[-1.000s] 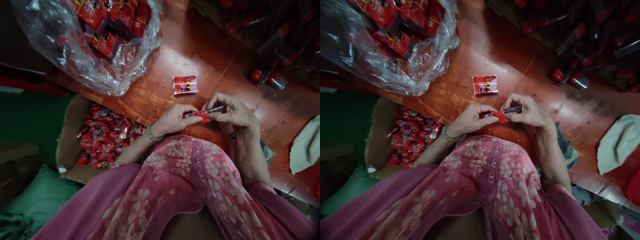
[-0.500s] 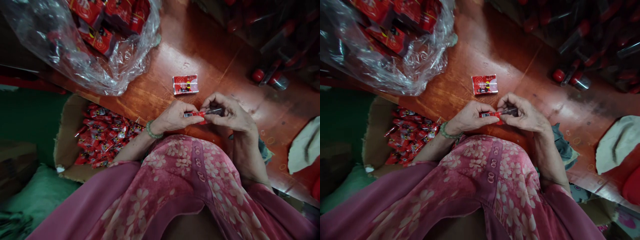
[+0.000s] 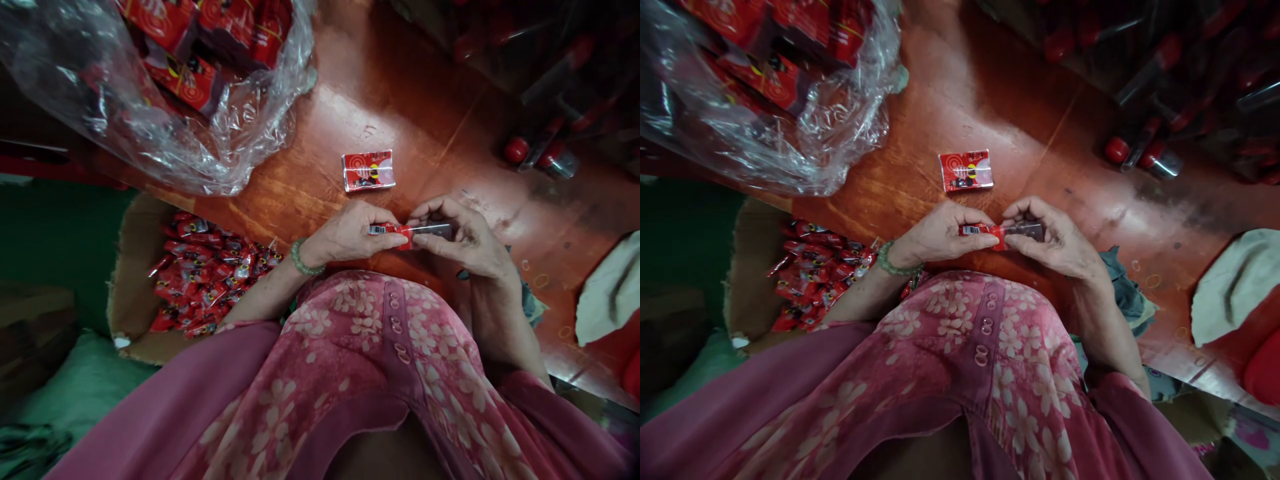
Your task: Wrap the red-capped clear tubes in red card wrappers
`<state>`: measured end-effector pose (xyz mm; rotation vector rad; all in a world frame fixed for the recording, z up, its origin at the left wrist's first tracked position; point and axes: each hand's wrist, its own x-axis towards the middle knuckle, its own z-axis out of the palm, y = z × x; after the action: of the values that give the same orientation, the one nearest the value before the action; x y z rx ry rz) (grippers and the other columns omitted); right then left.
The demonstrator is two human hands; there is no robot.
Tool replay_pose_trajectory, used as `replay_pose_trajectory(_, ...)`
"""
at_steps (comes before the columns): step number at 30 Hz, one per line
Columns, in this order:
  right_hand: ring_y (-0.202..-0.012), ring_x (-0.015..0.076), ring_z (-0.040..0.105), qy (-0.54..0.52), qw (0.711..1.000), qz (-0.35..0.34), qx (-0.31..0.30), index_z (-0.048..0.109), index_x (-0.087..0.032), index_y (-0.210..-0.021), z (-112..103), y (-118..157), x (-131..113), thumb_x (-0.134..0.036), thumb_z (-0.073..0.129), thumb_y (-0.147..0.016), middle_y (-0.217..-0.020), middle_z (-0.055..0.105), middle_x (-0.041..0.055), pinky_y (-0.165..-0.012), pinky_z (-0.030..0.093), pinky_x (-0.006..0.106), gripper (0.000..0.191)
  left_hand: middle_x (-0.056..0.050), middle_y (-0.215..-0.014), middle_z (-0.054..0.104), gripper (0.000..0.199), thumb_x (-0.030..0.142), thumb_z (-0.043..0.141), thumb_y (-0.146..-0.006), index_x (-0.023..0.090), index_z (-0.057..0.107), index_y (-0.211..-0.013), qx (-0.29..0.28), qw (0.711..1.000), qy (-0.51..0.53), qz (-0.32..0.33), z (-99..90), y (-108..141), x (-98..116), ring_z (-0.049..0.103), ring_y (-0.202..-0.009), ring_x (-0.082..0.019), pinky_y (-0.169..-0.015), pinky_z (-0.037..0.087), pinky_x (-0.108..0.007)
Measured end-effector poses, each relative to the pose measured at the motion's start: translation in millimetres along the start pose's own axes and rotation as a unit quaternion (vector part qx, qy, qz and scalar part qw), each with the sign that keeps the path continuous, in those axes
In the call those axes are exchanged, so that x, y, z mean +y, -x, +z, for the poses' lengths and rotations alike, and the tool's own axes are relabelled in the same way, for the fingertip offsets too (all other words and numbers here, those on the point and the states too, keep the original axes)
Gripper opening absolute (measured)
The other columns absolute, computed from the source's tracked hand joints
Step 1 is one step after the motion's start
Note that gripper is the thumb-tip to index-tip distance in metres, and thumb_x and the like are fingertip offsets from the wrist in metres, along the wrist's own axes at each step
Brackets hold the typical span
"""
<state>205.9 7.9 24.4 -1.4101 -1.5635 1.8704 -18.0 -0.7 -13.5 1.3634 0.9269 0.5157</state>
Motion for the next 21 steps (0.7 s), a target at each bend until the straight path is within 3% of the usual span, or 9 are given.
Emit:
replay_pose_trajectory(4,-0.066,0.0125,0.059,0.039,0.999,-0.005,0.027,0.067,-0.024,-0.100,2,4,2,-0.047,0.079,-0.082,-0.084,0.068,0.0003,-0.059,0.050,0.024,0.032,-0.001,-0.065,0.068,0.031,0.041,0.069,-0.084,0.012,0.077,-0.078,0.000,1.000,-0.027,-0.004,0.1,-9,2,0.057,-0.059,-0.011,-0.056,0.041,-0.022)
replay_pose_trajectory(7,-0.073,0.0149,0.062,-0.002,0.995,-0.032,0.095,0.066,-0.026,-0.100,6,2,8,-0.051,0.081,-0.079,-0.089,0.068,0.0003,-0.067,0.054,0.027,0.036,-0.003,-0.076,0.072,0.036,0.046,0.078,-0.077,0.013,0.075,-0.091,0.084,0.996,0.006,0.007,-2.8,-14,5,0.063,-0.069,-0.013,-0.065,0.048,-0.024)
replay_pose_trajectory(11,-0.079,0.0160,0.066,-0.088,0.975,-0.069,0.194,0.063,-0.029,-0.103,16,-6,14,-0.052,0.083,-0.076,-0.096,0.067,-0.0003,-0.075,0.057,0.029,0.041,-0.010,-0.114,0.073,0.061,0.062,0.074,-0.079,0.020,0.065,-0.122,0.199,0.962,0.180,0.042,-1.7,-10,2,0.072,-0.097,-0.019,-0.083,0.057,-0.029)
replay_pose_trajectory(14,-0.077,0.0143,0.064,-0.153,0.959,-0.104,0.214,0.064,-0.030,-0.104,25,-15,17,-0.048,0.083,-0.078,-0.095,0.066,-0.0020,-0.075,0.056,0.028,0.036,-0.014,-0.130,0.068,0.070,0.069,0.075,-0.075,0.022,0.064,-0.125,0.186,0.928,0.320,0.043,7.1,-6,-6,0.070,-0.113,-0.024,-0.092,0.058,-0.033)
replay_pose_trajectory(19,-0.073,0.0105,0.060,-0.198,0.948,-0.139,0.208,0.067,-0.030,-0.102,34,-31,24,-0.043,0.084,-0.079,-0.090,0.064,-0.0045,-0.071,0.053,0.023,0.031,-0.007,-0.104,0.076,0.054,0.052,0.086,-0.072,0.018,0.071,-0.111,0.153,0.889,0.431,-0.002,22.9,-9,-15,0.072,-0.088,-0.015,-0.077,0.056,-0.024)
replay_pose_trajectory(21,-0.072,0.0099,0.059,-0.214,0.942,-0.142,0.214,0.067,-0.030,-0.100,35,-34,27,-0.043,0.084,-0.079,-0.088,0.063,-0.0047,-0.070,0.053,0.022,0.030,-0.007,-0.107,0.076,0.051,0.050,0.086,-0.074,0.019,0.071,-0.112,0.157,0.887,0.434,0.002,25.9,-9,-17,0.072,-0.092,-0.015,-0.080,0.057,-0.024)
